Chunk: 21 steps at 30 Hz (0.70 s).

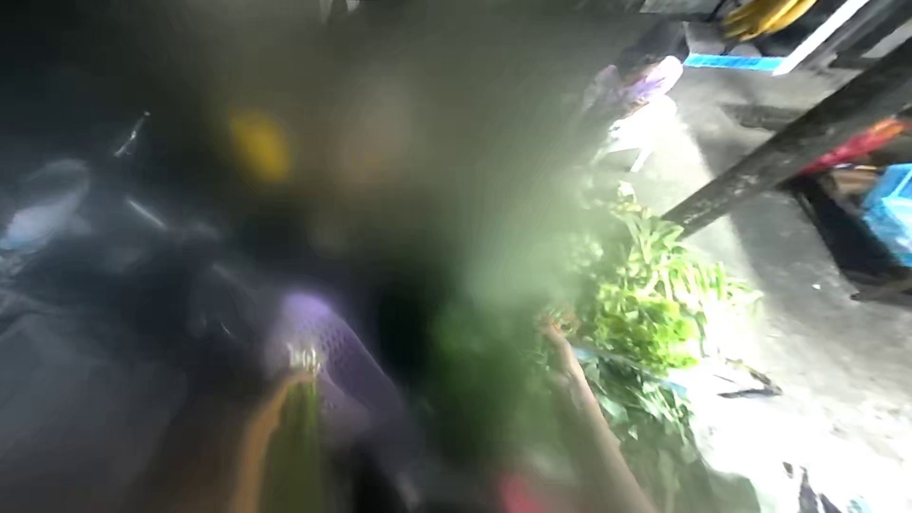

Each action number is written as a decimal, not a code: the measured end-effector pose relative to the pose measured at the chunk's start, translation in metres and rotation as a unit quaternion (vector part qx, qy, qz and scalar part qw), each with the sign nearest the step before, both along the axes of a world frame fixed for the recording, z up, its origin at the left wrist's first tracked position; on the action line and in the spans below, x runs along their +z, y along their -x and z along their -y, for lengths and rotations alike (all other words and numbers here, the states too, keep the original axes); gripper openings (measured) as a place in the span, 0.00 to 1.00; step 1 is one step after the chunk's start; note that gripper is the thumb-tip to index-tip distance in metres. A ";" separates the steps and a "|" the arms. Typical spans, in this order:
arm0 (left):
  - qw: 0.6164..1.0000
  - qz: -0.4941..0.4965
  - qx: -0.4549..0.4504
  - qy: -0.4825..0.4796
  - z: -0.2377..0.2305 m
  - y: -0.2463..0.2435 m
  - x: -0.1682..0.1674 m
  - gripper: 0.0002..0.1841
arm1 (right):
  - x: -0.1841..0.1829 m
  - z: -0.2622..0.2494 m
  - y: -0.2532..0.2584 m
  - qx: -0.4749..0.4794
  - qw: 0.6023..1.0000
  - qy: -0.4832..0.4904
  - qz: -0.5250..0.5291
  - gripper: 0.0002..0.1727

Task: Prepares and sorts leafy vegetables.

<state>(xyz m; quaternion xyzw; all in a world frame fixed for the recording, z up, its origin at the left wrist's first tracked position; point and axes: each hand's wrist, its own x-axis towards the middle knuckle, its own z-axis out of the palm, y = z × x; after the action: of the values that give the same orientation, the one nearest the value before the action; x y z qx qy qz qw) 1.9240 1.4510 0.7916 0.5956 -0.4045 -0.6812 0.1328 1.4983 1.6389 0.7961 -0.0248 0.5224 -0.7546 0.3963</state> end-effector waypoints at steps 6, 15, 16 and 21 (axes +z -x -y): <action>0.994 -0.055 -0.095 -0.001 0.197 0.093 -0.007 0.11 | 0.005 0.152 0.037 -0.036 0.997 0.063 -0.024 0.14; 0.976 -0.081 -0.200 0.013 0.485 0.285 -0.025 0.13 | -0.019 0.258 0.128 -0.164 0.980 -0.029 -0.108 0.13; 0.976 -0.080 -0.200 0.013 0.520 0.309 -0.028 0.14 | -0.024 0.271 0.143 -0.187 0.975 -0.031 -0.115 0.13; 0.985 -0.075 -0.154 0.023 0.672 0.403 -0.053 0.16 | -0.048 0.354 0.236 -0.300 0.945 -0.038 -0.127 0.13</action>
<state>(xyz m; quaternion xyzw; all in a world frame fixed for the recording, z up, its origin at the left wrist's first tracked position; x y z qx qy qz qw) 1.5210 0.7791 0.7387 0.4706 -0.4959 -0.7264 0.0702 1.2623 1.2853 0.7485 0.0522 0.5797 -0.8089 0.0829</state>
